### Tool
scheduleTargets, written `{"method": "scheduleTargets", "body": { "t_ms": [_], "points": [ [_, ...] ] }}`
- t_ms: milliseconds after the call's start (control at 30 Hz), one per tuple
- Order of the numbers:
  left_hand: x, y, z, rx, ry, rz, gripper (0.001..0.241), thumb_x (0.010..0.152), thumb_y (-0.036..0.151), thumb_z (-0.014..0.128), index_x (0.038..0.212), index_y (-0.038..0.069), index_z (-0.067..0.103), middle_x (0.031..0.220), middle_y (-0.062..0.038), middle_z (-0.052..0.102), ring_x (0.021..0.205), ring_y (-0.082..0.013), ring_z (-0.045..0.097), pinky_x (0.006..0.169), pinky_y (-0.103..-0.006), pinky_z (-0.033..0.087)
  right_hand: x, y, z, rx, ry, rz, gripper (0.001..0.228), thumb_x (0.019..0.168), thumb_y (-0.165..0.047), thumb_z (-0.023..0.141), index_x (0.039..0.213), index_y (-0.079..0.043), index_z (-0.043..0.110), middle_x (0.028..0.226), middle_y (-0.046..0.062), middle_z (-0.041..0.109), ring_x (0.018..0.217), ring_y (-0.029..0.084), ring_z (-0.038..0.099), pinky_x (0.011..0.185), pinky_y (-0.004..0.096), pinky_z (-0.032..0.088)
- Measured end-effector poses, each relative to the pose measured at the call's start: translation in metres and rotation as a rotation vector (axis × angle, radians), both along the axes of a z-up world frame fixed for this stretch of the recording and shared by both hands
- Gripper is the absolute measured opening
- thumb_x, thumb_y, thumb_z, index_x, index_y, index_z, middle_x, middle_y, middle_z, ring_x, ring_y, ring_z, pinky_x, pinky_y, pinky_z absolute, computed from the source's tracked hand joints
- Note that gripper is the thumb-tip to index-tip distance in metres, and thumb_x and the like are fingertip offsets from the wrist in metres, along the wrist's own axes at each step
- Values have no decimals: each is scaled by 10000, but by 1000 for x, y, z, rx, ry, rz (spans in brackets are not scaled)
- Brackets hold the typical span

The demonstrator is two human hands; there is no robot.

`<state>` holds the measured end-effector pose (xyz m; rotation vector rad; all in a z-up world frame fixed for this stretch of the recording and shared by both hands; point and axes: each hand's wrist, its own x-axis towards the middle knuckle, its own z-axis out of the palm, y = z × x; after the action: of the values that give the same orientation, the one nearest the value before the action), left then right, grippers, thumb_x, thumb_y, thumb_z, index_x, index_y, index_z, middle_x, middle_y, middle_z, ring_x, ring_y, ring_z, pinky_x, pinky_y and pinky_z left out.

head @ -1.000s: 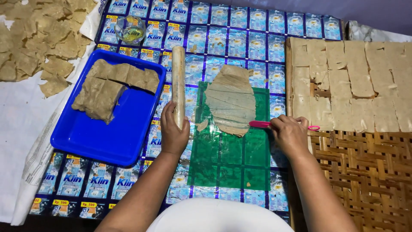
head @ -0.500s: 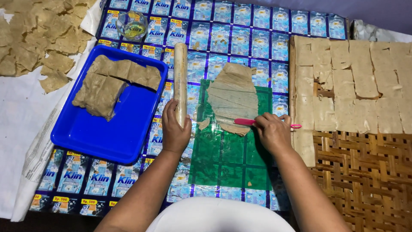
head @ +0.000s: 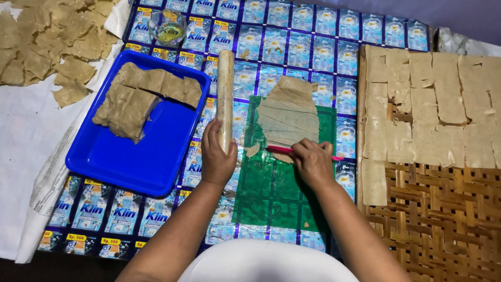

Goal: Flattening dough with a wooden roller, cutting it into rectangles with a plastic scraper, and arranging the pieces on a bamboo tray.

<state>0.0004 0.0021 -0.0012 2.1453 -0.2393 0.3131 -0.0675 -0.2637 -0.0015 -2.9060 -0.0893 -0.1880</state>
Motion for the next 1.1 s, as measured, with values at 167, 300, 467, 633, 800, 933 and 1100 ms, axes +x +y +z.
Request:
{"method": "scheduleTargets", "body": {
  "t_ms": [167, 300, 467, 633, 800, 933, 1100],
  "points": [
    [-1, -1, 1, -4, 10, 0, 528, 934, 107, 651, 1418, 65, 446, 1478, -230, 433, 1345, -480, 494, 1104, -598, 440, -27, 8, 2, 23, -22, -14, 76, 855, -281, 698, 885, -302, 631, 910, -84, 634, 987, 159, 658, 977, 442, 380],
    [0, 0, 3, -8, 23, 3, 530, 931, 107, 651, 1419, 69, 447, 1483, -227, 436, 1344, -476, 497, 1102, -594, 442, -53, -9, 7, 45, -55, -169, 49, 923, -312, 678, 950, -290, 643, 936, -73, 652, 1012, 164, 666, 992, 428, 390],
    [-1, -1, 2, 3, 2, 1, 524, 928, 96, 648, 1412, 52, 455, 1472, -234, 441, 1346, -482, 489, 1104, -596, 440, -79, -44, -22, -59, -75, -382, 76, 960, -304, 694, 1030, -297, 665, 979, -80, 647, 1036, 147, 655, 1019, 412, 377],
    [-3, -2, 6, 15, 6, 4, 536, 926, 96, 652, 1422, 59, 452, 1483, -220, 434, 1366, -469, 476, 1119, -579, 435, -90, -21, -19, -122, -72, -368, 45, 934, -330, 686, 957, -326, 647, 930, -112, 622, 1001, 124, 657, 994, 404, 394],
    [-3, -2, 10, 4, 42, -2, 535, 933, 92, 642, 1427, 62, 441, 1488, -222, 425, 1371, -459, 474, 1124, -572, 432, -99, -4, 4, 166, 39, -300, 136, 952, -346, 666, 918, -214, 673, 816, 30, 645, 901, 288, 701, 857, 446, 503],
    [-4, -3, 12, -4, 51, -6, 535, 931, 78, 637, 1427, 63, 438, 1484, -228, 424, 1358, -463, 482, 1114, -567, 448, -96, -16, 4, 97, -24, -461, 113, 976, -270, 649, 928, -168, 638, 879, 89, 621, 898, 369, 695, 787, 473, 543],
    [-4, -2, 12, -1, 34, -2, 537, 929, 73, 647, 1422, 69, 433, 1483, -226, 426, 1349, -461, 491, 1107, -562, 459, -84, -25, -21, -117, -87, -366, 64, 879, -193, 675, 927, -213, 637, 919, 33, 611, 888, 312, 698, 777, 420, 559]
  ]
}}
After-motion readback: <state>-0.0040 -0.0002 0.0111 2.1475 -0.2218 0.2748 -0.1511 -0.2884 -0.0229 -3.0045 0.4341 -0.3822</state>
